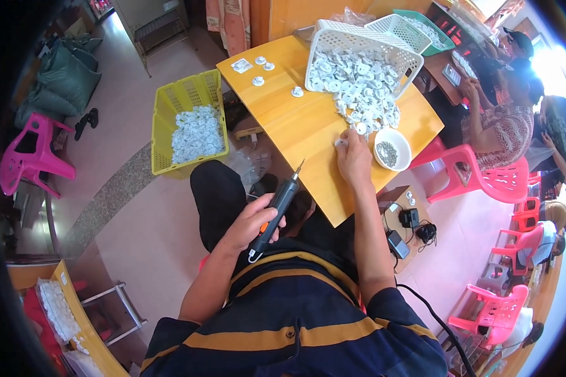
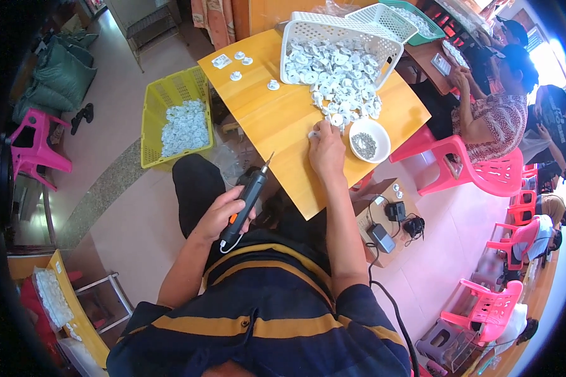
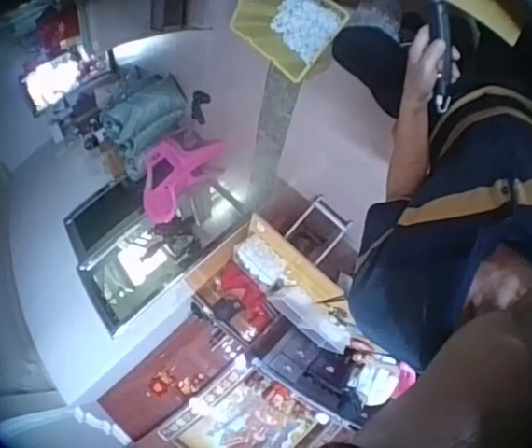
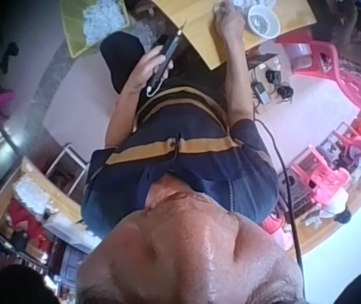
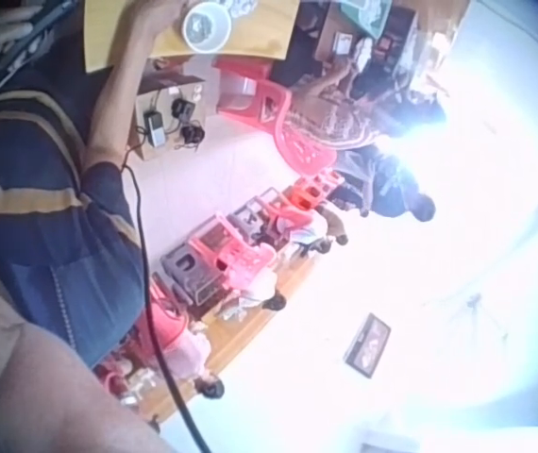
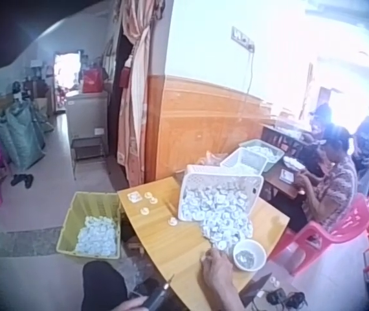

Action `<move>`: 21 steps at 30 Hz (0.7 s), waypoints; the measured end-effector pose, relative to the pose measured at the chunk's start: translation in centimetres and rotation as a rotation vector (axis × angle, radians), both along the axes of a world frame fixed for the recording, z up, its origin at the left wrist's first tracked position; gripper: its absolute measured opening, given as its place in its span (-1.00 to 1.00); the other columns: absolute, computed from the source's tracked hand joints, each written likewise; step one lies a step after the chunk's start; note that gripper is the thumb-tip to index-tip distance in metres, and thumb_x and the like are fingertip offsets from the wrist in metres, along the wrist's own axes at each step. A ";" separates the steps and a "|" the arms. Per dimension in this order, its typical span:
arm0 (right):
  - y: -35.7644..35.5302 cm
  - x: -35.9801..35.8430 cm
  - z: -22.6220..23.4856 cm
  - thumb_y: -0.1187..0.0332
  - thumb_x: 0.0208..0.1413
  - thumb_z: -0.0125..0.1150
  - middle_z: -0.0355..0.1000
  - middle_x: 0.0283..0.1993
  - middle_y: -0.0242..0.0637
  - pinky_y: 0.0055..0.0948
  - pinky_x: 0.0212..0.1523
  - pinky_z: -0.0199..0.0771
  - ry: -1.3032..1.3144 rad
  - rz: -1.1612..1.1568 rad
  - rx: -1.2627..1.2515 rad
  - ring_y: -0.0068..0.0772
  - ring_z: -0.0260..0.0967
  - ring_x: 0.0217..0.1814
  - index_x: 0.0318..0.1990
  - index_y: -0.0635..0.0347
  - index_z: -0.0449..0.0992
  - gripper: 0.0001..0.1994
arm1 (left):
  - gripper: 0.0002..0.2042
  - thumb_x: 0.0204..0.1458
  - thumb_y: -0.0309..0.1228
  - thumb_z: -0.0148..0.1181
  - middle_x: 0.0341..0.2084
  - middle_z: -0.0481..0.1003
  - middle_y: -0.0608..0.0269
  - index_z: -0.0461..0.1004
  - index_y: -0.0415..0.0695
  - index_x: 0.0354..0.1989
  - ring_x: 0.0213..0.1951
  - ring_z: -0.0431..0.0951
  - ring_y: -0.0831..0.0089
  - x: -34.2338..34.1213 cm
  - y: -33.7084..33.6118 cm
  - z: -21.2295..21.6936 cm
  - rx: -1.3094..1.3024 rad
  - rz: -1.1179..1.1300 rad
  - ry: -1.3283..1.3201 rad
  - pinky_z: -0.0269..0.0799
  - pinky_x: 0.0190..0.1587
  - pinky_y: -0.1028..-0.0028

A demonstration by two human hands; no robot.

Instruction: The person assembles plastic components by taking screws from a bowl, inserting them into the plastic pieces, fastening them with an electric screwdriver, and placing the assembled parts on the table.

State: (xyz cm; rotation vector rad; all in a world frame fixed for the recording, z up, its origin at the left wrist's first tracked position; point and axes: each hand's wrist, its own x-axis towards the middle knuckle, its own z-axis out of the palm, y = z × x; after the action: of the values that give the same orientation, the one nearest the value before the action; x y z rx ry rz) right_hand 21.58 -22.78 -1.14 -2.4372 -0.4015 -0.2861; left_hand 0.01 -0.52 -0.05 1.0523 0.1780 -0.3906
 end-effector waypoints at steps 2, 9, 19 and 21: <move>0.0 -0.1 0.1 0.39 0.15 0.29 0.48 -0.10 0.07 0.04 -0.13 0.50 -0.028 0.022 0.034 0.21 0.50 -0.13 -0.10 0.15 0.43 -0.79 | -0.56 0.30 -0.40 -0.06 -0.33 0.53 0.16 0.25 -0.24 0.33 -0.51 0.55 0.47 0.0 0.0 0.0 0.000 0.005 0.006 0.53 -0.40 0.47; 0.5 -1.0 1.6 0.41 0.19 0.25 0.47 -0.33 -0.01 -0.08 -0.21 0.46 0.079 0.089 0.101 0.07 0.48 -0.26 -0.10 0.19 0.43 -0.82 | -0.56 0.30 -0.40 -0.05 -0.32 0.53 0.16 0.24 -0.24 0.34 -0.51 0.55 0.48 -0.2 0.0 -0.2 0.002 0.006 -0.012 0.52 -0.41 0.48; 0.6 -0.8 0.1 0.41 0.33 0.11 0.42 -0.39 -0.43 -0.59 -0.43 0.36 0.560 0.189 0.664 -0.64 0.36 -0.45 0.14 0.12 0.39 -0.73 | -0.57 0.31 -0.38 -0.04 -0.33 0.53 0.18 0.24 -0.24 0.32 -0.50 0.54 0.48 -0.2 0.1 0.1 -0.002 0.002 -0.024 0.50 -0.41 0.50; 1.2 -1.3 0.1 0.40 0.34 0.11 0.41 -0.40 -0.42 -0.60 -0.42 0.37 0.574 0.193 0.703 -0.63 0.37 -0.45 0.14 0.14 0.38 -0.74 | -0.57 0.31 -0.38 -0.04 -0.33 0.53 0.18 0.24 -0.24 0.32 -0.50 0.54 0.48 -0.1 0.0 0.2 -0.003 0.006 -0.023 0.50 -0.41 0.49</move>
State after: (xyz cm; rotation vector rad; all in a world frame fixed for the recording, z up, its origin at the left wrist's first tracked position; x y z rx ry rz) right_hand 20.28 -21.62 -1.05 -1.6708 -0.2201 0.3124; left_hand -0.09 -0.49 0.10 1.0528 0.1603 -0.3736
